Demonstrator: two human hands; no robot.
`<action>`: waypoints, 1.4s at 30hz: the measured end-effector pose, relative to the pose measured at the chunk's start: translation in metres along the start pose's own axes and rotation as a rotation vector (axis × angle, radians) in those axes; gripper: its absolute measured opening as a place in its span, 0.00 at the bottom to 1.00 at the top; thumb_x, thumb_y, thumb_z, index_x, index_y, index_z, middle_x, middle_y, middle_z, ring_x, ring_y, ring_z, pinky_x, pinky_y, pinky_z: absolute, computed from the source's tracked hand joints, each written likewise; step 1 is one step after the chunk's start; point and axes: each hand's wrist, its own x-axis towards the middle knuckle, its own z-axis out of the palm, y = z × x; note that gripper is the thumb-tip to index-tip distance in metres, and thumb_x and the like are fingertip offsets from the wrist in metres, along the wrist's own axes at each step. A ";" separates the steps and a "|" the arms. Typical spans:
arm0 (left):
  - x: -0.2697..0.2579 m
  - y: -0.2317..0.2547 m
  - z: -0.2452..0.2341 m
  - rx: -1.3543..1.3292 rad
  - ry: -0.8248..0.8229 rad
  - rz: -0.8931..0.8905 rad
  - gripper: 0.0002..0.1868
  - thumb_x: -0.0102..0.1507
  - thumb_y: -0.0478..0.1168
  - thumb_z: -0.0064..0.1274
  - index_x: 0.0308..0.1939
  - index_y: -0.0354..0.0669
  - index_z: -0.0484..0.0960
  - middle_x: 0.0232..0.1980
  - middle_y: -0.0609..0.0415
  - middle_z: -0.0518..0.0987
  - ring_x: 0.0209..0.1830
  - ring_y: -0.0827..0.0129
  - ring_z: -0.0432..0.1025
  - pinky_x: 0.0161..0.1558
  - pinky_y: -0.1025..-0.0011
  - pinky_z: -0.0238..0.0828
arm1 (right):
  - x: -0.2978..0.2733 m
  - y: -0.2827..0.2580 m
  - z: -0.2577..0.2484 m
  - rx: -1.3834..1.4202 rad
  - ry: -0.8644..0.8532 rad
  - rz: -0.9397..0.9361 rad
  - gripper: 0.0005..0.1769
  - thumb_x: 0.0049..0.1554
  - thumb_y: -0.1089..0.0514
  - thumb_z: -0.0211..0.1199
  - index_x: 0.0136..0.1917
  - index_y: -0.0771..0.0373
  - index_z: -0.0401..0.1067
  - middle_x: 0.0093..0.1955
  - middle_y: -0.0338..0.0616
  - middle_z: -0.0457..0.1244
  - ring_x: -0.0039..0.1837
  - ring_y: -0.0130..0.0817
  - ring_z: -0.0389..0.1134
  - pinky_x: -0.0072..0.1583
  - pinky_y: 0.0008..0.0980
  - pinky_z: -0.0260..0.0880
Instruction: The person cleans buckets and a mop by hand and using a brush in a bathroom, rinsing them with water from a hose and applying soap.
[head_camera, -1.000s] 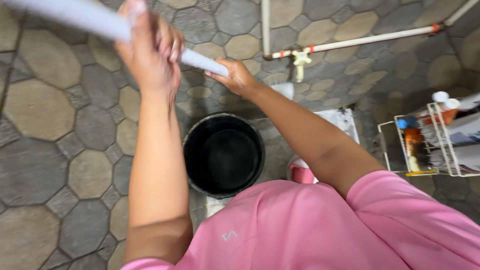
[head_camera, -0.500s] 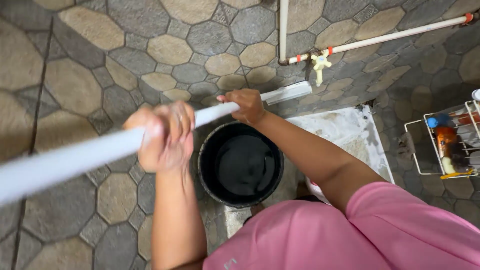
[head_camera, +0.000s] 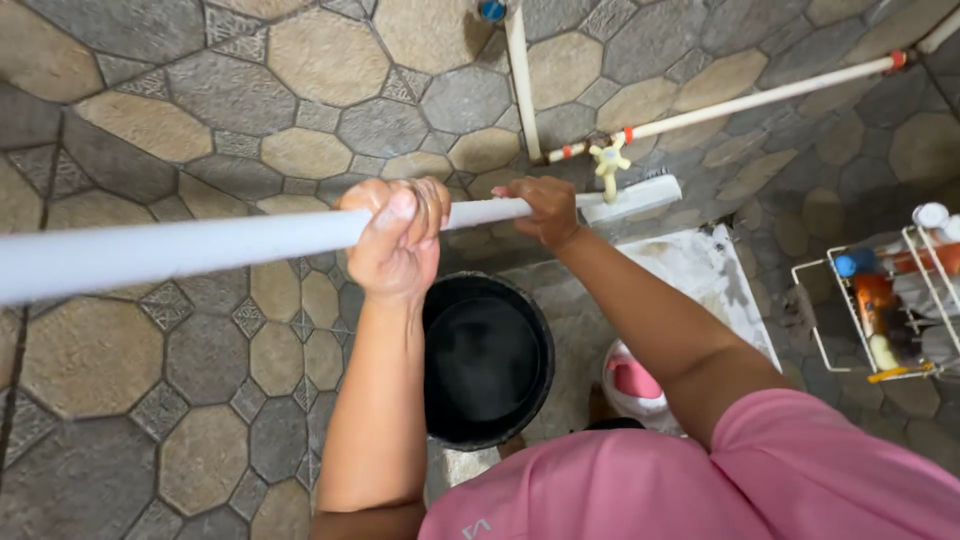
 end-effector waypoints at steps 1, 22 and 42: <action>0.004 -0.008 0.001 -0.021 0.013 -0.022 0.18 0.68 0.33 0.50 0.27 0.49 0.60 0.17 0.59 0.58 0.16 0.71 0.54 0.32 0.66 0.56 | -0.002 0.005 0.000 -0.034 -0.006 0.027 0.16 0.44 0.66 0.70 0.48 0.59 0.76 0.42 0.43 0.69 0.40 0.43 0.69 0.42 0.41 0.68; -0.057 -0.175 -0.041 -0.009 0.594 -0.167 0.15 0.69 0.40 0.55 0.32 0.48 0.66 0.28 0.60 0.65 0.30 0.74 0.60 0.40 0.69 0.62 | -0.117 0.024 -0.050 -0.311 -0.273 0.565 0.16 0.42 0.58 0.73 0.45 0.53 0.76 0.43 0.50 0.59 0.49 0.53 0.62 0.49 0.49 0.64; -0.284 -0.222 -0.080 0.311 -0.244 -0.506 0.15 0.68 0.44 0.52 0.56 0.46 0.73 0.53 0.57 0.72 0.54 0.71 0.67 0.56 0.70 0.66 | -0.067 -0.270 -0.046 0.298 0.081 0.729 0.17 0.58 0.58 0.72 0.54 0.60 0.66 0.51 0.44 0.64 0.54 0.35 0.65 0.60 0.32 0.65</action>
